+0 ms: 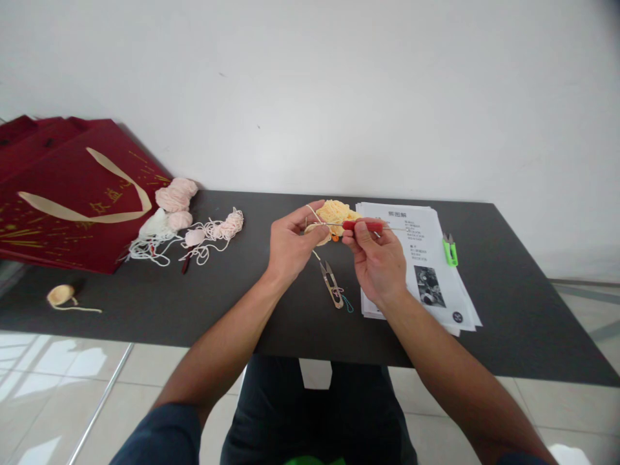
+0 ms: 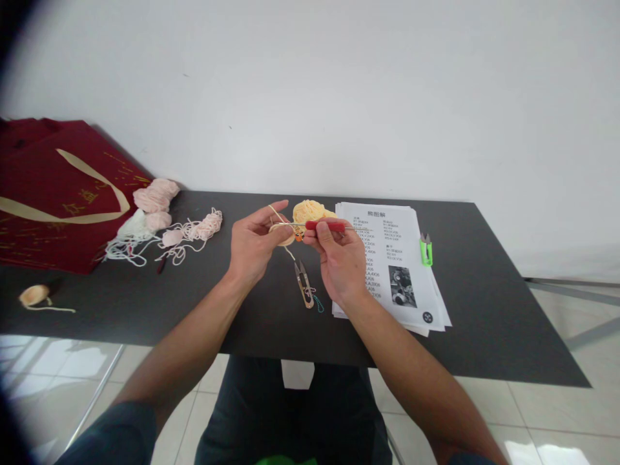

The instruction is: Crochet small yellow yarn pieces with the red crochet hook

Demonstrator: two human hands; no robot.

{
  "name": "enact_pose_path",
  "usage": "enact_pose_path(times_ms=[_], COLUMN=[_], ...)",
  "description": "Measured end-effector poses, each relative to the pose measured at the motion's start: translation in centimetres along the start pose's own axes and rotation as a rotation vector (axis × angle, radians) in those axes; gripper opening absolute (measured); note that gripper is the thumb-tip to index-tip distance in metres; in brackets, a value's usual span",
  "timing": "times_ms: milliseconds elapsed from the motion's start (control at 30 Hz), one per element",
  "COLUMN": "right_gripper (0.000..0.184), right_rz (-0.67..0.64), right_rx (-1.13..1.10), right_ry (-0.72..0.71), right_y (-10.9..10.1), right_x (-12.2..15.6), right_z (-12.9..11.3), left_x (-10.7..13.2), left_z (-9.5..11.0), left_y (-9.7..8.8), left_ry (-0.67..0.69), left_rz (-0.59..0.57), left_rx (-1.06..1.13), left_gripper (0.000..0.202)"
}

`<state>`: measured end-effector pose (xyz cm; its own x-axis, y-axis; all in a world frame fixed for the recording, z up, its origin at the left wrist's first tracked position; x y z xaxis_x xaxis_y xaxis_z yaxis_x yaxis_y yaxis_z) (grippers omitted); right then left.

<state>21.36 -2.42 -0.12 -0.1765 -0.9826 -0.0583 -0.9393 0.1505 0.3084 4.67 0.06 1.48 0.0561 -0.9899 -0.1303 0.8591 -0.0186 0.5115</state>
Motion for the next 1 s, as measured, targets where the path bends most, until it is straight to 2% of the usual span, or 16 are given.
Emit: enact_pose_path(times_ms=[200, 333, 500, 600, 800, 900, 1000], right_gripper=[0.015, 0.015, 0.022, 0.021, 0.009, 0.013, 0.016], right_rz=[0.071, 0.133, 0.051, 0.022, -0.025, -0.054, -0.062], right_rx=[0.091, 0.308, 0.512, 0.415, 0.006, -0.064, -0.094], right_ry=[-0.175, -0.340, -0.598, -0.525, -0.170, -0.120, -0.135], right_y=[0.1, 0.1, 1.3, 1.0, 0.2, 0.2, 0.0], right_x=[0.9, 2.4, 4.0, 3.1, 0.2, -0.2, -0.3], right_z=[-1.7, -3.2, -4.0, -3.1, -1.1, -1.3, -1.8], left_x=[0.1, 0.1, 0.1, 0.1, 0.2, 0.3, 0.2], left_z=[-0.2, -0.8, -1.6, -1.8, -1.5, -1.4, -1.2], left_y=[-0.2, -0.4, 0.1, 0.5, 1.1, 1.1, 0.9], left_ry=[-0.006, -0.059, -0.176, -0.250, -0.240, -0.207, -0.194], left_rz=[0.026, 0.043, 0.055, 0.052, -0.024, -0.038, -0.029], left_rx=[0.078, 0.176, 0.376, 0.429, 0.396, 0.361, 0.331], left_gripper=[0.042, 0.038, 0.036, 0.035, 0.037, 0.038, 0.037])
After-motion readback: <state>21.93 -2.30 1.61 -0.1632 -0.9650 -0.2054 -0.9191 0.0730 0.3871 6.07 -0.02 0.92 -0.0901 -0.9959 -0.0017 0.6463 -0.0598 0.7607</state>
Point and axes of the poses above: each hand's wrist, its own x-axis away from the middle knuckle, its own y-axis out of the palm, z = x × y, the point moved 9 cm from there along -x, towards the middle knuckle, and after that the axes turned 13 degrees about x, right-handed, at the moved point
